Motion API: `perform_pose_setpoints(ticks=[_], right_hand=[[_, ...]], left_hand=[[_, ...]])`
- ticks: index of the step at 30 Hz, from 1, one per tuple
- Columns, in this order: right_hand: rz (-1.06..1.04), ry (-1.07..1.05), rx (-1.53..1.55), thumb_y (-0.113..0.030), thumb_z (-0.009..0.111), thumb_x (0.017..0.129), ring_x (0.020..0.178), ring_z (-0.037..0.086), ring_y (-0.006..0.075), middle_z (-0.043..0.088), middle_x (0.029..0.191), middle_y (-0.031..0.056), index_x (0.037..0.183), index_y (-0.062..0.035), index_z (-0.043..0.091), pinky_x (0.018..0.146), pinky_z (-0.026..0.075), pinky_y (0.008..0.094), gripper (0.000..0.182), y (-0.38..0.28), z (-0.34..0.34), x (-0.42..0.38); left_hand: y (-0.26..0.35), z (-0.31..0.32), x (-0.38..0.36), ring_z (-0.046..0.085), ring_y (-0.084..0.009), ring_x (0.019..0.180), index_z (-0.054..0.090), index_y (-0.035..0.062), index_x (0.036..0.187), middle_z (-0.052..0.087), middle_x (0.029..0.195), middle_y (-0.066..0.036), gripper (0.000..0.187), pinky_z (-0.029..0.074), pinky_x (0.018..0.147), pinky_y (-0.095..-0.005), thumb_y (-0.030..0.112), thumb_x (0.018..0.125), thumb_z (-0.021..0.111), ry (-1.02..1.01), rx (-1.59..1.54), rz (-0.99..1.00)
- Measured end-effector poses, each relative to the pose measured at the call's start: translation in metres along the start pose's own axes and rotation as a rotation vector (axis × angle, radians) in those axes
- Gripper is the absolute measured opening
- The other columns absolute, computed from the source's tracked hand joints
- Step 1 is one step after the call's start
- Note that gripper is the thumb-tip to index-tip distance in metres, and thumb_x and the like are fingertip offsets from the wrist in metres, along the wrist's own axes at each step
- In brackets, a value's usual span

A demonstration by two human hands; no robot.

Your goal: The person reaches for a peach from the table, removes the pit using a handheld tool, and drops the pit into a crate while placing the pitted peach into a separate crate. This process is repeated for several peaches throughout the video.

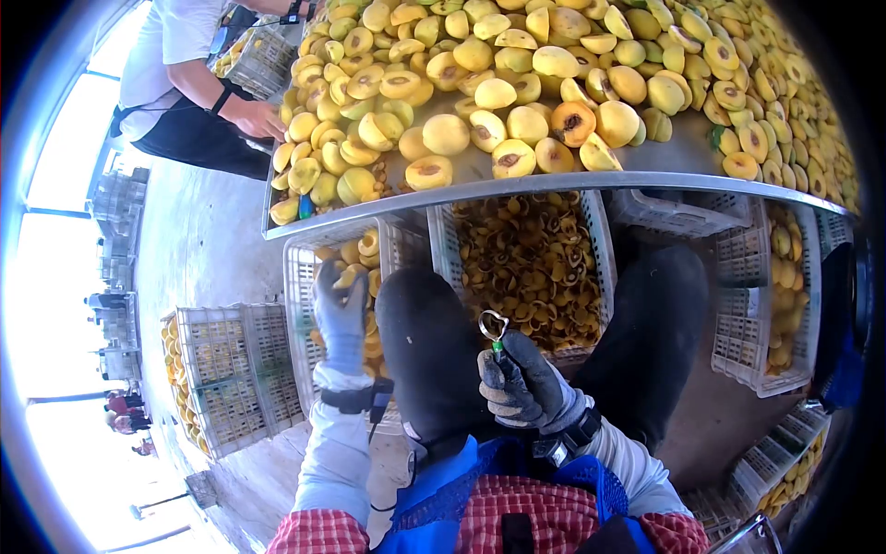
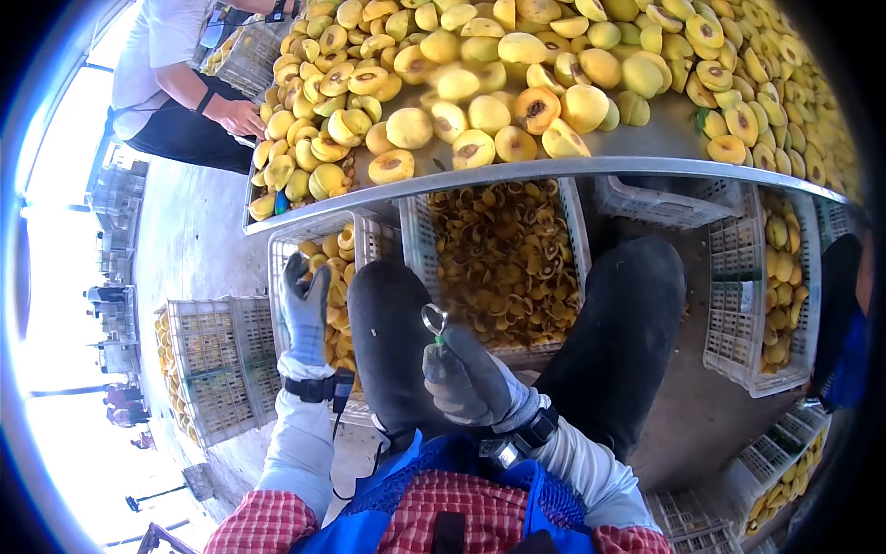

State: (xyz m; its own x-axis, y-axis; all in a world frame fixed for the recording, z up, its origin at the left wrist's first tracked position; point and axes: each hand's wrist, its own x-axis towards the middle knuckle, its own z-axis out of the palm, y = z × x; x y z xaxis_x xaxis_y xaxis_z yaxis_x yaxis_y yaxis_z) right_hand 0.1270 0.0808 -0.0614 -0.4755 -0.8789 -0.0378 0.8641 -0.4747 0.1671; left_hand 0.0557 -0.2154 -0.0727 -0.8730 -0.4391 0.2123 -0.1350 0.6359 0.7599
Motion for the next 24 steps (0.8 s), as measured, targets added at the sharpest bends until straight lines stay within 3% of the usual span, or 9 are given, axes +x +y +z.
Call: perform_pose_setpoints(ticks=[2, 4, 8, 9, 12, 13, 14, 20, 24], right_hand=[[-0.028, 0.087, -0.067, -0.056, 0.038, 0.093, 0.035, 0.037, 0.0056, 0.046, 0.055, 0.0001, 0.088, -0.0073, 0.054, 0.032, 0.032, 0.0189, 0.051, -0.005, 0.004, 0.003], [-0.081, 0.104, -0.105, -0.055, 0.036, 0.094, 0.034, 0.035, 0.0058, 0.046, 0.055, 0.0003, 0.088, -0.0080, 0.055, 0.030, 0.030, 0.0193, 0.051, -0.013, 0.004, 0.001], [-0.207, 0.168, -0.160, -0.052, 0.035, 0.095, 0.032, 0.034, 0.0068, 0.046, 0.053, -0.0001, 0.088, -0.0079, 0.057, 0.029, 0.030, 0.0200, 0.050, -0.035, -0.002, -0.004], [-0.253, 0.201, -0.212, -0.051, 0.036, 0.095, 0.032, 0.034, 0.0070, 0.046, 0.053, -0.0002, 0.089, -0.0079, 0.057, 0.029, 0.030, 0.0200, 0.049, -0.039, -0.003, -0.004], [-0.492, 0.504, -0.407, -0.040, 0.046, 0.095, 0.035, 0.035, 0.0064, 0.044, 0.053, -0.0017, 0.100, -0.0060, 0.056, 0.031, 0.029, 0.0198, 0.036, -0.049, 0.002, -0.002], [-0.577, 0.577, -0.462, -0.037, 0.048, 0.095, 0.036, 0.035, 0.0060, 0.044, 0.054, -0.0022, 0.103, -0.0056, 0.056, 0.032, 0.029, 0.0199, 0.033, -0.054, 0.009, 0.003], [-0.650, 0.650, -0.525, -0.034, 0.051, 0.095, 0.037, 0.035, 0.0056, 0.044, 0.054, -0.0027, 0.107, -0.0051, 0.055, 0.033, 0.029, 0.0200, 0.031, -0.059, 0.017, 0.008], [-0.799, 0.689, -0.490, -0.019, 0.056, 0.092, 0.040, 0.040, 0.0056, 0.048, 0.061, -0.0029, 0.118, -0.0058, 0.049, 0.034, 0.033, 0.0195, 0.031, -0.068, 0.024, 0.047], [-0.958, 0.700, -0.606, -0.019, 0.058, 0.091, 0.046, 0.045, 0.0041, 0.052, 0.066, -0.0035, 0.113, -0.0057, 0.052, 0.038, 0.034, 0.0175, 0.027, -0.091, 0.019, 0.045]], left_hand=[[0.067, 0.034, 0.032, 0.061, -0.0160, 0.084, 0.047, 0.0007, 0.127, 0.062, 0.103, -0.010, 0.057, 0.049, 0.072, -0.0277, 0.027, 0.082, 0.070, -0.212, 0.119, 0.147], [0.111, 0.072, 0.067, 0.062, -0.0272, 0.093, 0.047, -0.0007, 0.125, 0.061, 0.108, -0.016, 0.069, 0.048, 0.080, -0.0353, 0.043, 0.077, 0.070, -0.179, 0.553, 0.389], [0.113, 0.137, 0.128, 0.059, -0.0329, 0.101, 0.045, 0.0009, 0.121, 0.061, 0.106, -0.019, 0.080, 0.047, 0.084, -0.0391, 0.057, 0.069, 0.069, -0.538, 0.638, 0.254], [0.116, 0.139, 0.138, 0.058, -0.0340, 0.102, 0.048, 0.0009, 0.117, 0.060, 0.107, -0.021, 0.076, 0.047, 0.084, -0.0387, 0.056, 0.069, 0.069, -0.665, 0.654, 0.181], [0.115, 0.126, 0.109, 0.061, -0.0265, 0.083, 0.052, -0.0008, 0.105, 0.060, 0.089, -0.015, 0.047, 0.049, 0.076, -0.0340, 0.029, 0.075, 0.074, -0.301, 0.218, 0.491], [0.106, 0.128, 0.095, 0.057, -0.0160, 0.079, 0.051, -0.0002, 0.100, 0.056, 0.085, -0.009, 0.032, 0.048, 0.071, -0.0265, 0.008, 0.076, 0.071, -0.389, -0.356, 0.172], [0.108, 0.123, 0.080, 0.059, -0.0126, 0.079, 0.050, 0.0001, 0.102, 0.059, 0.088, -0.006, 0.026, 0.049, 0.073, -0.0228, -0.011, 0.080, 0.059, -0.414, -0.252, 0.254], [0.124, 0.134, 0.038, 0.055, -0.0094, 0.076, 0.045, 0.0023, 0.129, 0.054, 0.090, -0.004, 0.049, 0.047, 0.069, -0.0210, -0.007, 0.082, 0.056, -0.545, -0.550, -0.013], [0.145, 0.150, 0.048, 0.055, -0.0096, 0.074, 0.053, 0.0047, 0.124, 0.055, 0.091, -0.006, 0.043, 0.046, 0.067, -0.0224, 0.000, 0.081, 0.061, -0.468, -0.005, 0.404]])
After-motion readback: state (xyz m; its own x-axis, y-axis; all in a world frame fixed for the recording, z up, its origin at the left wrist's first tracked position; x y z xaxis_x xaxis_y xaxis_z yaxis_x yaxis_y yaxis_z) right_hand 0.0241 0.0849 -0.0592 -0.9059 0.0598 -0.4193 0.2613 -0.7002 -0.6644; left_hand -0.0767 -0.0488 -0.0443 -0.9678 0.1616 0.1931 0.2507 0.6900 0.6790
